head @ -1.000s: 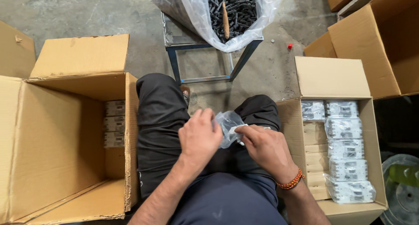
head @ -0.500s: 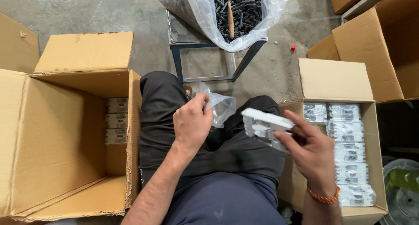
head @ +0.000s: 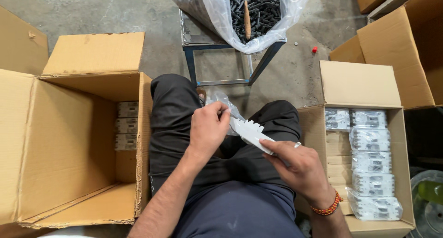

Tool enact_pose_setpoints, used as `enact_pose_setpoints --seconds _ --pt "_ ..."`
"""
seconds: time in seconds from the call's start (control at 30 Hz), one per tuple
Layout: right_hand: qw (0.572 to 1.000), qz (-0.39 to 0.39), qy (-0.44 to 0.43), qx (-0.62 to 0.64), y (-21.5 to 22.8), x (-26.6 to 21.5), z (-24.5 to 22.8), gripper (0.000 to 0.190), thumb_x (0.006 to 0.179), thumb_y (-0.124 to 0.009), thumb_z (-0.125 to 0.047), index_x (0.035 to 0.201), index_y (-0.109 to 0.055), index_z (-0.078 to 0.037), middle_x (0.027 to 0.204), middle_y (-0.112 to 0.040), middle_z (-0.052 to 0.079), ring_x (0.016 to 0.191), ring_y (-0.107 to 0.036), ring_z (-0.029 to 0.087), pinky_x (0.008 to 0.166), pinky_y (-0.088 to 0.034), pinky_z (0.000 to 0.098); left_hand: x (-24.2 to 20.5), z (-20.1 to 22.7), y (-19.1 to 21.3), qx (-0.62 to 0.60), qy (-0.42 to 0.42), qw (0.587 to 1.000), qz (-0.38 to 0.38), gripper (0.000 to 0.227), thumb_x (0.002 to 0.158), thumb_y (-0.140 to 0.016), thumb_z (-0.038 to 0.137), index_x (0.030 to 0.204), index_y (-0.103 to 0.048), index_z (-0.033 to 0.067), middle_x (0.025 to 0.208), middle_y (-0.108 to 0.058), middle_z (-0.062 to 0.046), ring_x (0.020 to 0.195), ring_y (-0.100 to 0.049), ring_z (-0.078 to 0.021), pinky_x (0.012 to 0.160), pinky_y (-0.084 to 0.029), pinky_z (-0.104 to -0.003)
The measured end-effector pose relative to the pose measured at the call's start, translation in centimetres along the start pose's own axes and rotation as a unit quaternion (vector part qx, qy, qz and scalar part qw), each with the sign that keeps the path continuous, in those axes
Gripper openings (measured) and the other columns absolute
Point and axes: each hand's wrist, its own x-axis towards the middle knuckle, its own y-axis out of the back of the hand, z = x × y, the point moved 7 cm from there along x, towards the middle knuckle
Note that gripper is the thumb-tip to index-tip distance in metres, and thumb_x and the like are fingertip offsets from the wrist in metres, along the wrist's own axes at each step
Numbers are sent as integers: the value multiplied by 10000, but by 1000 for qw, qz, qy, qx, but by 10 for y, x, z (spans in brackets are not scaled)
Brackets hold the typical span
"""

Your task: The person sits on the floor between two cardboard boxes and repeatedly unpacks small white electrical components from plastic bags. They use a wooden stick to poke or adjust parts of the component before placing it into the left box. The process is repeated for several units.

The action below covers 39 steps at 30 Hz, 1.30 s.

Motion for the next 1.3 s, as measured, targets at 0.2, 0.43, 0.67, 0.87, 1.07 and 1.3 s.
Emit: enact_pose_setpoints --seconds 0.2,0.43,0.67,0.87,1.07,1.3 --pt "958 97 -260 68 -1 -18 34 411 829 -823 -76 1231 -739 -69 833 -797 63 723 -747 99 642 -579 242 -23 34 -18 96 -158 983 22 71 882 -694 102 912 -695 38 848 -682 -112 741 -678 -336 646 -538 -431" --pt "906 176 -284 259 -2 -23 46 383 876 -768 -28 1249 -695 21 968 -776 59 857 -722 72 723 -584 200 -27 38 -15 111 -188 975 30 88 877 -680 72 942 -670 13 852 -659 -117 737 -676 -326 637 -541 -412" --pt "964 125 -220 77 -3 -14 26 370 835 -816 -67 1182 -736 34 848 -790 89 744 -750 99 646 -584 216 -34 35 -26 81 -171 981 30 88 886 -688 78 947 -674 16 863 -674 -120 734 -678 -330 650 -540 -424" --pt "923 168 -261 228 6 -17 48 352 890 -766 -46 1227 -706 33 942 -778 106 832 -742 99 701 -603 210 -29 19 -23 62 -135 988 39 118 892 -674 85 983 -691 12 916 -710 -152 810 -697 -362 716 -559 -447" --pt "939 142 -278 142 41 -31 56 337 893 -763 -5 1221 -715 54 962 -783 124 840 -731 110 705 -593 213 -6 -4 -19 51 -54 997 29 145 858 -666 107 914 -733 -9 867 -739 -181 779 -716 -371 704 -565 -447" --pt "932 210 -214 204 47 -55 51 446 871 -782 29 1301 -662 46 1041 -763 132 924 -731 119 810 -613 230 -4 -27 -66 -71 145 979 -122 140 830 -705 125 881 -761 7 668 -736 -105 587 -730 -184 588 -562 -321"
